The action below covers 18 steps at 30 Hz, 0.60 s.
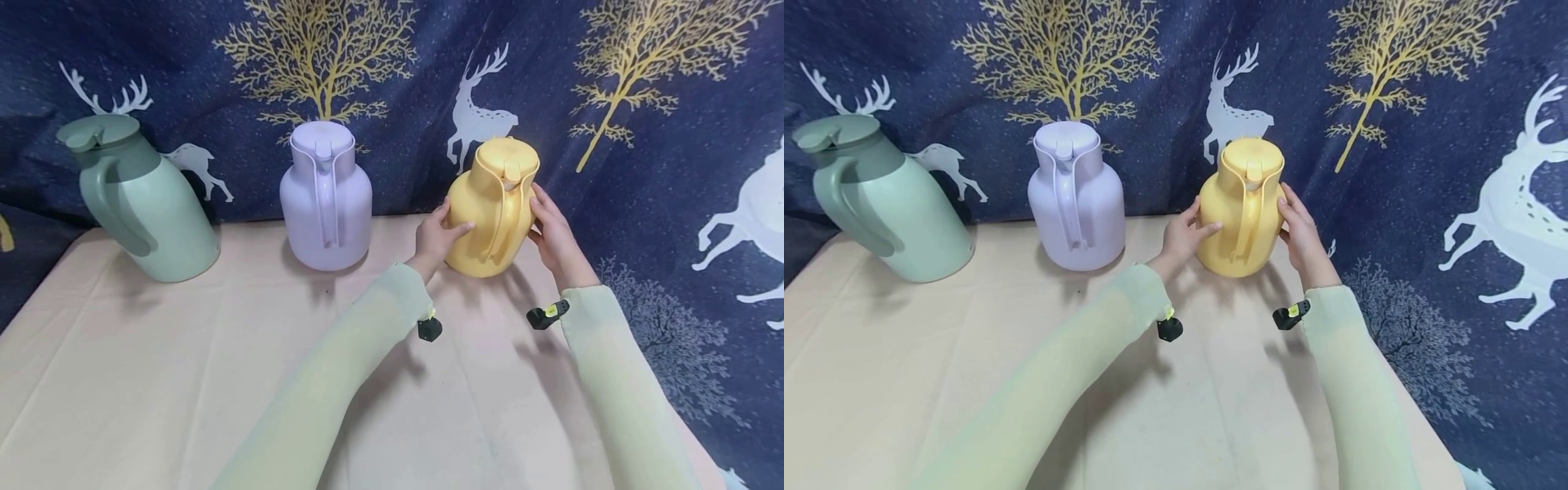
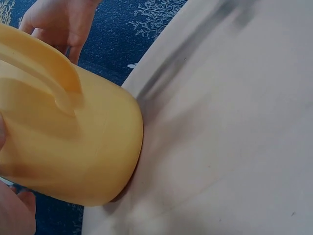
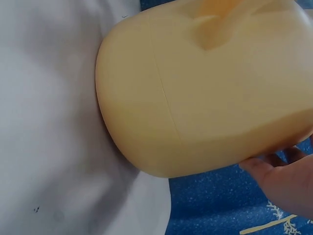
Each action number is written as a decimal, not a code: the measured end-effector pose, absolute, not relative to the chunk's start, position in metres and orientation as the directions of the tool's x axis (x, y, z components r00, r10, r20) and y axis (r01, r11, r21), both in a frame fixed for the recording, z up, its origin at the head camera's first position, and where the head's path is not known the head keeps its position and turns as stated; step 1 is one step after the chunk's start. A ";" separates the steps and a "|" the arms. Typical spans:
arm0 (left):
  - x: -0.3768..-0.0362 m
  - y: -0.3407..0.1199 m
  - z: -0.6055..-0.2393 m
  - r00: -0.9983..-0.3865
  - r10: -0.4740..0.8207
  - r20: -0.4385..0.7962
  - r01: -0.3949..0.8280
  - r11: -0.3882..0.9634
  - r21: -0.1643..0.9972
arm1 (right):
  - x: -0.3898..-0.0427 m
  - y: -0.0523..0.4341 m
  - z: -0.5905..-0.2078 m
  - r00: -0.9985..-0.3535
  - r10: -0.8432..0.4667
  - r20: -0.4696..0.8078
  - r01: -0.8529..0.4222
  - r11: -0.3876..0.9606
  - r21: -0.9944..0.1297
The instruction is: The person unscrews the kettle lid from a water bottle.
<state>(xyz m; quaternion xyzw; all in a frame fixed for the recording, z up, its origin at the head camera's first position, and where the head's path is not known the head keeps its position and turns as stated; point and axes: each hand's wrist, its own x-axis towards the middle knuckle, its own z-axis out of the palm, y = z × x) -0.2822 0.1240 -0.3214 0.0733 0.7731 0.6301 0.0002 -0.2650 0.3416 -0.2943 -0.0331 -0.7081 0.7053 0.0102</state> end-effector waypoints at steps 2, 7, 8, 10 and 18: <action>-0.282 0.124 -0.322 -0.989 0.119 0.091 0.111 0.173 0.979 | -0.263 0.342 -0.294 -0.997 0.060 -0.042 0.042 0.001 -0.999; -0.282 0.122 -0.323 -0.987 0.129 0.093 0.114 0.162 0.980 | -0.261 0.342 -0.296 -0.998 0.054 -0.045 0.046 0.013 -0.999; -0.283 0.122 -0.322 -0.986 0.134 0.098 0.120 0.167 0.979 | -0.260 0.341 -0.296 -0.998 0.055 -0.041 0.042 0.023 -0.999; -0.283 0.121 -0.322 -0.984 0.140 0.106 0.129 0.171 0.977 | -0.260 0.341 -0.295 -0.998 0.054 -0.033 0.034 0.029 -0.999; -0.280 0.119 -0.320 -0.981 0.162 0.109 0.145 0.224 0.964 | -0.254 0.340 -0.296 -0.997 0.046 -0.062 0.063 0.036 -0.997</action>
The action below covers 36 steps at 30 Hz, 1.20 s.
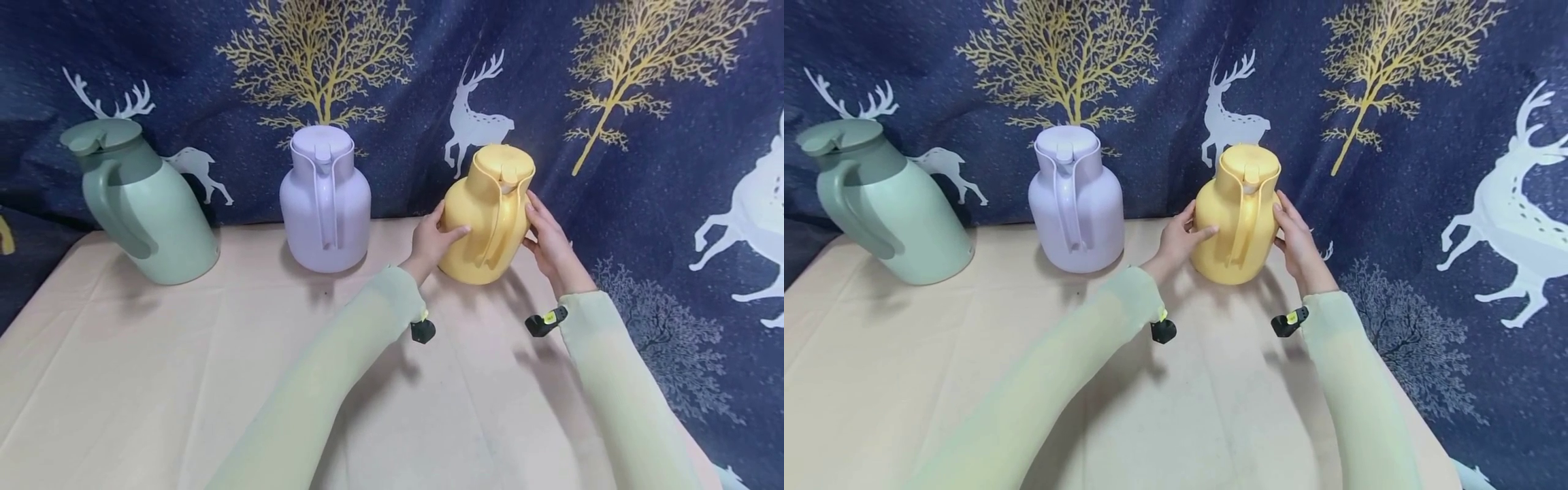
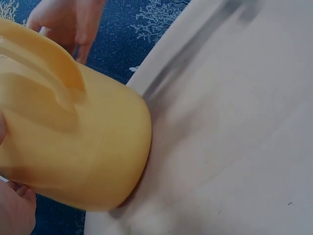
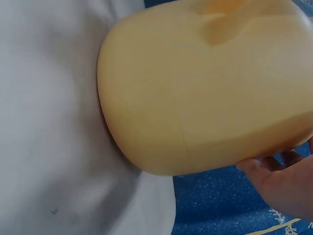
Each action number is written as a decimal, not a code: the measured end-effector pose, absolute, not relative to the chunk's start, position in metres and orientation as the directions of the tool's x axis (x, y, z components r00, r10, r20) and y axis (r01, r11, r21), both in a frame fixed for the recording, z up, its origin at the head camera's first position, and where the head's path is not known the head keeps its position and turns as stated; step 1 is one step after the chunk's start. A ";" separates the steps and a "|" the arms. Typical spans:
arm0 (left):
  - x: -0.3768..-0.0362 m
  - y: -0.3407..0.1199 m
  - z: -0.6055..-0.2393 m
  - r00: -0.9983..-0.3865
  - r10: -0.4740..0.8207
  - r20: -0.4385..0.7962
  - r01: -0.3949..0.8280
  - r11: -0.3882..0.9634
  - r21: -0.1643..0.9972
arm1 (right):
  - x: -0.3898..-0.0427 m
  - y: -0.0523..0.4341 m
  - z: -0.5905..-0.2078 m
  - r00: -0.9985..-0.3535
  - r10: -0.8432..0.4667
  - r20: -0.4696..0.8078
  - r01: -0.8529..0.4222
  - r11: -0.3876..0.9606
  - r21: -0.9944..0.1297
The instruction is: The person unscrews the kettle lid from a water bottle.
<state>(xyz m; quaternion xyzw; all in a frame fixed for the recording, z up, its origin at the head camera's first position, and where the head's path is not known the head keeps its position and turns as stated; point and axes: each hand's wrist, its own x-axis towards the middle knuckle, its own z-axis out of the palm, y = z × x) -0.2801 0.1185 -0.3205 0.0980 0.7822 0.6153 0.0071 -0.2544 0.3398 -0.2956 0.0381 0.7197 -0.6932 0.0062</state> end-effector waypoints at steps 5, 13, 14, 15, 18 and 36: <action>-0.279 0.115 -0.322 -0.980 0.154 0.127 0.163 0.254 0.953 | -0.253 0.336 -0.299 -0.996 0.035 -0.079 0.081 0.049 -0.996; -0.277 0.108 -0.326 -0.983 0.140 0.116 0.152 0.282 0.947 | -0.250 0.331 -0.300 -0.996 0.006 -0.086 0.086 0.045 -0.995; -0.277 0.107 -0.326 -0.983 0.143 0.114 0.151 0.286 0.946 | -0.249 0.330 -0.300 -0.996 0.004 -0.086 0.086 0.045 -0.995; -0.276 0.106 -0.326 -0.983 0.148 0.109 0.148 0.284 0.947 | -0.248 0.330 -0.300 -0.996 0.002 -0.085 0.085 0.045 -0.995; -0.274 0.103 -0.326 -0.981 0.165 0.103 0.148 0.288 0.946 | -0.245 0.328 -0.300 -0.997 0.001 -0.072 0.072 0.051 -0.996; -0.253 0.080 -0.325 -0.969 0.233 0.079 0.122 0.175 0.977 | -0.220 0.320 -0.302 -1.000 -0.010 -0.017 0.016 0.089 -0.996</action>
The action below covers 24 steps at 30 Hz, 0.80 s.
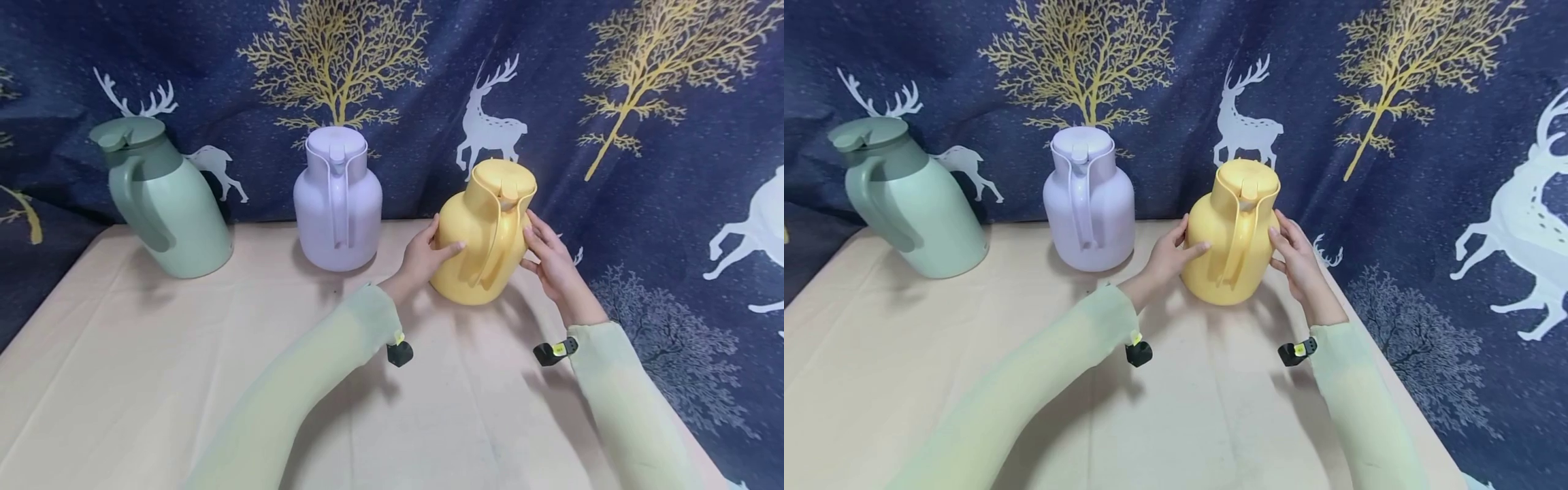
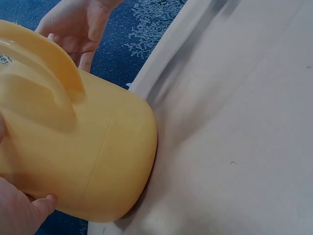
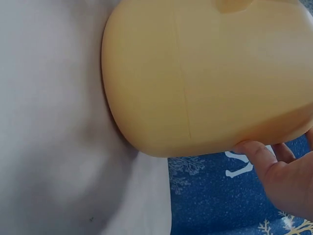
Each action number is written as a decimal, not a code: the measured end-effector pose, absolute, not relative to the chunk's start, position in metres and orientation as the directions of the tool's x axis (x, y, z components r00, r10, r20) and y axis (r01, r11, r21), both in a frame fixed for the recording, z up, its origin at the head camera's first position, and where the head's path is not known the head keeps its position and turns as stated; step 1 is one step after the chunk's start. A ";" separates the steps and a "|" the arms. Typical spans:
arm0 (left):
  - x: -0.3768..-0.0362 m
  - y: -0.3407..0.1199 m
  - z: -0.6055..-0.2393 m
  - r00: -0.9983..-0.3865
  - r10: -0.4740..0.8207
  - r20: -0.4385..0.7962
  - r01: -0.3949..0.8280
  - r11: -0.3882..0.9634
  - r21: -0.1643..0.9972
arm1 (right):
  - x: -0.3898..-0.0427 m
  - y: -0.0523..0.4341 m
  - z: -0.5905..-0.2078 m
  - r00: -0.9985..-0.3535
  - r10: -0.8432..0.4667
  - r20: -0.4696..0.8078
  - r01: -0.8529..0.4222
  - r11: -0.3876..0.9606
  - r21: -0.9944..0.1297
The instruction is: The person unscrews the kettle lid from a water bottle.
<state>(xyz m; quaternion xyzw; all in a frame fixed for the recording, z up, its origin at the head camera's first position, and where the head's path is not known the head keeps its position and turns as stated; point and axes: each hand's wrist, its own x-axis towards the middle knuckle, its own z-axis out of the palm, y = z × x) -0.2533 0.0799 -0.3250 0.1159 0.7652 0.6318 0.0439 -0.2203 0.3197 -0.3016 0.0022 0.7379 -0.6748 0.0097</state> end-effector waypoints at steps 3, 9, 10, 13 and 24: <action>-0.251 0.077 -0.325 -0.971 0.227 0.077 0.122 0.189 0.974 | -0.218 0.318 -0.303 -1.000 -0.004 -0.007 0.006 0.081 -0.997; -0.246 0.071 -0.323 -0.971 0.229 0.069 0.114 0.193 0.974 | -0.213 0.316 -0.310 -0.999 -0.019 0.043 -0.043 0.010 -0.999; -0.245 0.070 -0.323 -0.970 0.232 0.069 0.116 0.192 0.975 | -0.213 0.315 -0.311 -0.999 -0.024 0.049 -0.049 0.004 -0.999; -0.241 0.065 -0.324 -0.967 0.244 0.077 0.126 0.192 0.973 | -0.210 0.314 -0.312 -0.997 -0.054 0.060 -0.062 0.033 -0.998; -0.225 0.046 -0.325 -0.966 0.246 0.074 0.120 0.179 0.976 | -0.203 0.309 -0.317 -0.966 -0.211 0.149 -0.153 0.002 -0.988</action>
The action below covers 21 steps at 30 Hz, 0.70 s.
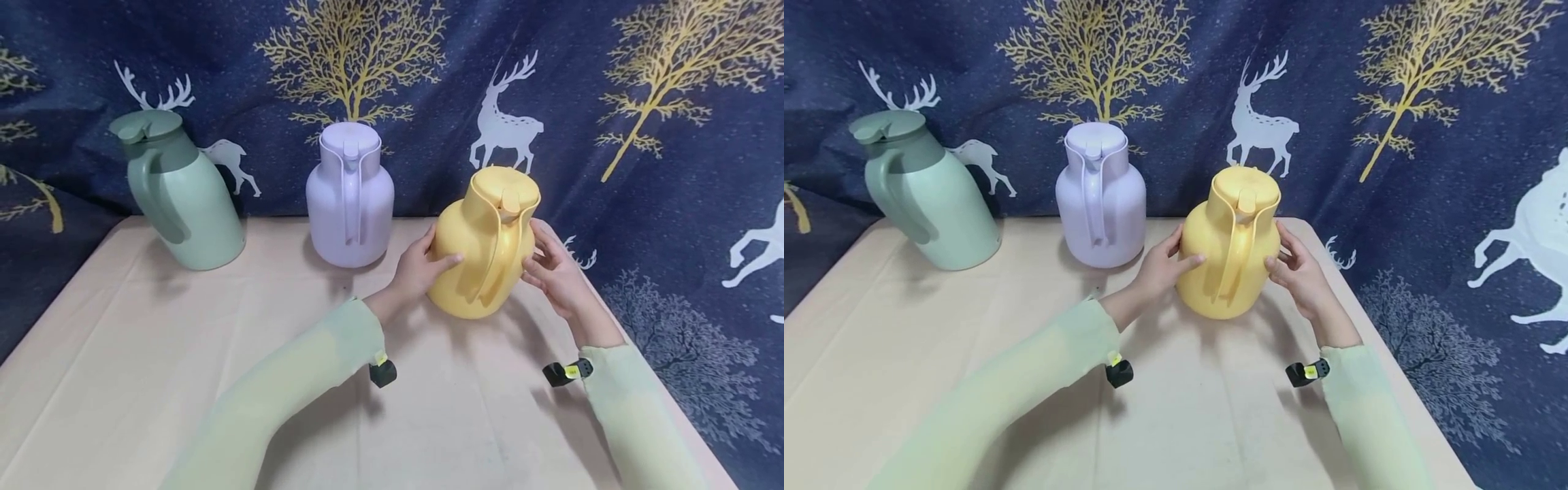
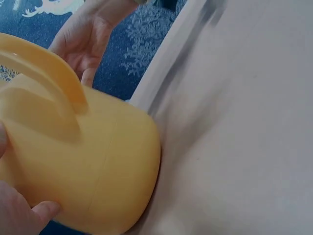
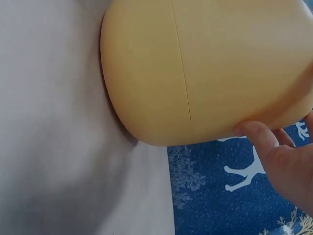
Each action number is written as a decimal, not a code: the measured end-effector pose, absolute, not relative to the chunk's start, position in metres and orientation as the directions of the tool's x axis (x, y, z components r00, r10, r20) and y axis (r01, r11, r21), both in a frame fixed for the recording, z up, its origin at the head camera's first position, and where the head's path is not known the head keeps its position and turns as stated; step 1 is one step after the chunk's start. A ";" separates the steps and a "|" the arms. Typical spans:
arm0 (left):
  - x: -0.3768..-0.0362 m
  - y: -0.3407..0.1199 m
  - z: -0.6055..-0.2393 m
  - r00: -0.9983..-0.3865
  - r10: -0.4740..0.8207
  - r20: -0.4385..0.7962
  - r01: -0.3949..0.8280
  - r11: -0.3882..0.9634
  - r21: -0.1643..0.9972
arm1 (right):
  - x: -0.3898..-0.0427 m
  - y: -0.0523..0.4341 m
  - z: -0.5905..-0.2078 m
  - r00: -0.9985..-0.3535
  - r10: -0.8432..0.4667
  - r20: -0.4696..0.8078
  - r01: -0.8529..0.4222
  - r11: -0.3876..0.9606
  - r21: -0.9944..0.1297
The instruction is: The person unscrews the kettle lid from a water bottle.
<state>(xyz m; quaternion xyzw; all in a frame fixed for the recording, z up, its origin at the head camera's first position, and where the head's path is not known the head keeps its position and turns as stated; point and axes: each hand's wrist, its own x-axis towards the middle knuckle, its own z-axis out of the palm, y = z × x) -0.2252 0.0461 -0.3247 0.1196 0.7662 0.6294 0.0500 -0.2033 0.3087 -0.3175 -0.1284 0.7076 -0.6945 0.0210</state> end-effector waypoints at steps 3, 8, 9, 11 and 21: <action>-0.219 0.040 -0.326 -0.969 0.238 0.072 0.116 0.179 0.977 | -0.200 0.308 -0.321 -0.948 -0.269 0.172 -0.172 -0.021 -0.985; -0.208 0.028 -0.327 -0.975 0.211 0.070 0.106 0.163 0.981 | -0.193 0.302 -0.322 -0.937 -0.315 0.149 -0.167 0.029 -0.986; -0.206 0.026 -0.327 -0.976 0.208 0.070 0.105 0.162 0.981 | -0.190 0.300 -0.322 -0.941 -0.310 0.134 -0.157 0.052 -0.986; -0.202 0.022 -0.328 -0.977 0.201 0.068 0.101 0.162 0.982 | -0.185 0.295 -0.322 -0.950 -0.292 0.106 -0.142 0.104 -0.984; -0.184 0.000 -0.328 -0.980 0.186 0.066 0.096 0.160 0.982 | -0.172 0.273 -0.321 -0.969 -0.239 0.068 -0.110 0.165 -0.980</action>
